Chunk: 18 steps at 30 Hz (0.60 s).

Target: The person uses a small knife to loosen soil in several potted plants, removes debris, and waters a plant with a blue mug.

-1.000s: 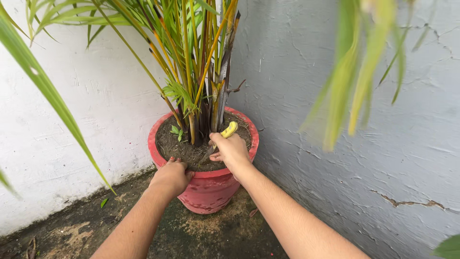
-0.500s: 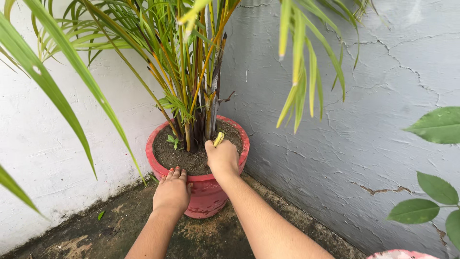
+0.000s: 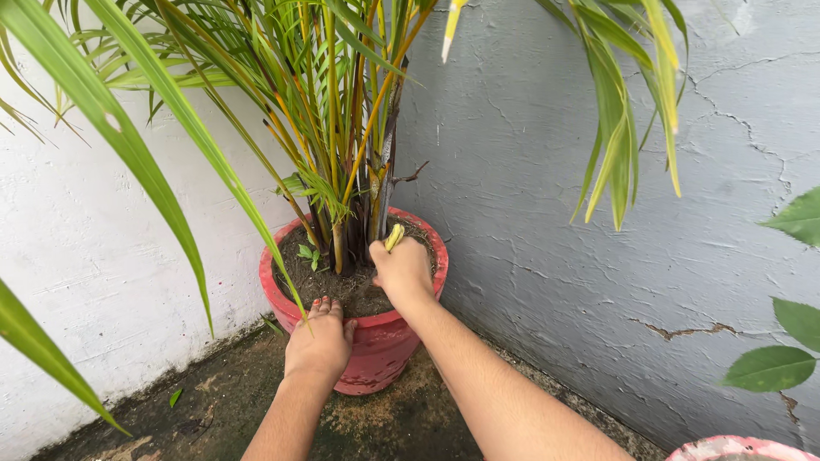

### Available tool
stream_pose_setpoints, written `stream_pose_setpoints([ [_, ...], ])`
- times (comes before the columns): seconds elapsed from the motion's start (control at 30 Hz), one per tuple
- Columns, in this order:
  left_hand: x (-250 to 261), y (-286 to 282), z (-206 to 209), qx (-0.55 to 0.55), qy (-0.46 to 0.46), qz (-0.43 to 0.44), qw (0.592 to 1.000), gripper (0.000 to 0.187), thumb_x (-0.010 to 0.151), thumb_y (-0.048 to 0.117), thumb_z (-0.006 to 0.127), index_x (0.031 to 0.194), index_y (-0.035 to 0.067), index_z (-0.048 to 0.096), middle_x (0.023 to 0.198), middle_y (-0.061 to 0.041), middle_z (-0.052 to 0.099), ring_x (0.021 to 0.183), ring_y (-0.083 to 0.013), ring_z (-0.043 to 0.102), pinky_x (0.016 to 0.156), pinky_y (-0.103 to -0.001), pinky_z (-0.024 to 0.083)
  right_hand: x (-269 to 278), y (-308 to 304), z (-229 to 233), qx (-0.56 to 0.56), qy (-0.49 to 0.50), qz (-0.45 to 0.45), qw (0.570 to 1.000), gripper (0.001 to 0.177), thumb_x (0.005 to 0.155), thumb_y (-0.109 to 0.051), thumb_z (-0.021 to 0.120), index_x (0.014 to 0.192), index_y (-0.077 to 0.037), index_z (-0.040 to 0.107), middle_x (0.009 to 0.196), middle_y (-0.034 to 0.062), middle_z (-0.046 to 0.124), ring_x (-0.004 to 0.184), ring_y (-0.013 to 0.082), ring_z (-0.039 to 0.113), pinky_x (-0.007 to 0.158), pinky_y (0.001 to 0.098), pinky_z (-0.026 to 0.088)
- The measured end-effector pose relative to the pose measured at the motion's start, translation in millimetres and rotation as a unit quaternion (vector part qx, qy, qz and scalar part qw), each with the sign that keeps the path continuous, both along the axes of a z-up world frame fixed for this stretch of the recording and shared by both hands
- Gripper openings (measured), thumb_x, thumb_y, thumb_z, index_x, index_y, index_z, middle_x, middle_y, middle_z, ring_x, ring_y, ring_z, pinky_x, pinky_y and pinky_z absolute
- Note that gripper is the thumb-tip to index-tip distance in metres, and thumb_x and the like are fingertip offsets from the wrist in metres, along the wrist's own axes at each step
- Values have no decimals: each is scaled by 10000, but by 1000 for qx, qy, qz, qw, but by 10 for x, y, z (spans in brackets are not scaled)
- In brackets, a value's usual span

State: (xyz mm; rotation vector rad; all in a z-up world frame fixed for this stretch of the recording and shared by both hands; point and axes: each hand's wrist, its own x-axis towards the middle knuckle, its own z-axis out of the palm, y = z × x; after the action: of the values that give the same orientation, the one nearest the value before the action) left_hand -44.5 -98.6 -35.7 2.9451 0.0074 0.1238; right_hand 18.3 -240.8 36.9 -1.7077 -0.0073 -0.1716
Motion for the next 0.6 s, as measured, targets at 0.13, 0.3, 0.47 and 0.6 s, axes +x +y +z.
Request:
stream_pose_setpoints([
  [0.13, -57, 46, -57, 24, -13, -22, 999, 607, 991, 380, 529, 1484, 41, 431, 1609, -133, 352, 1521, -249, 283, 1209, -407, 278, 79, -37, -137, 32, 7, 20, 999, 286, 870, -140, 606, 868, 115, 735, 734, 144, 707, 580, 213, 726, 503, 314, 649],
  [0.3, -78, 45, -56, 20, -32, -27, 999, 567, 1019, 366, 487, 1477, 35, 435, 1597, -143, 367, 1513, -251, 299, 1214, -412, 273, 62, -57, -110, 4, -19, 4, 1000, 287, 882, -159, 601, 861, 103, 718, 748, 180, 726, 569, 205, 727, 512, 316, 641],
  [0.47, -128, 9, -59, 23, -43, -19, 999, 542, 1034, 351, 450, 1472, 32, 451, 1582, -153, 396, 1475, -286, 350, 1215, -417, 277, 71, -59, 79, -90, -48, -19, 995, 317, 921, -189, 587, 837, 84, 724, 670, 163, 716, 556, 185, 742, 521, 308, 584],
  [0.6, -114, 2, -77, 16, -61, -20, 998, 521, 1033, 340, 446, 1447, 26, 478, 1570, -164, 404, 1477, -289, 347, 1212, -421, 270, 136, -130, 10, -103, -11, 11, 995, 268, 900, -167, 602, 847, 66, 723, 671, 92, 702, 573, 180, 733, 538, 325, 615],
])
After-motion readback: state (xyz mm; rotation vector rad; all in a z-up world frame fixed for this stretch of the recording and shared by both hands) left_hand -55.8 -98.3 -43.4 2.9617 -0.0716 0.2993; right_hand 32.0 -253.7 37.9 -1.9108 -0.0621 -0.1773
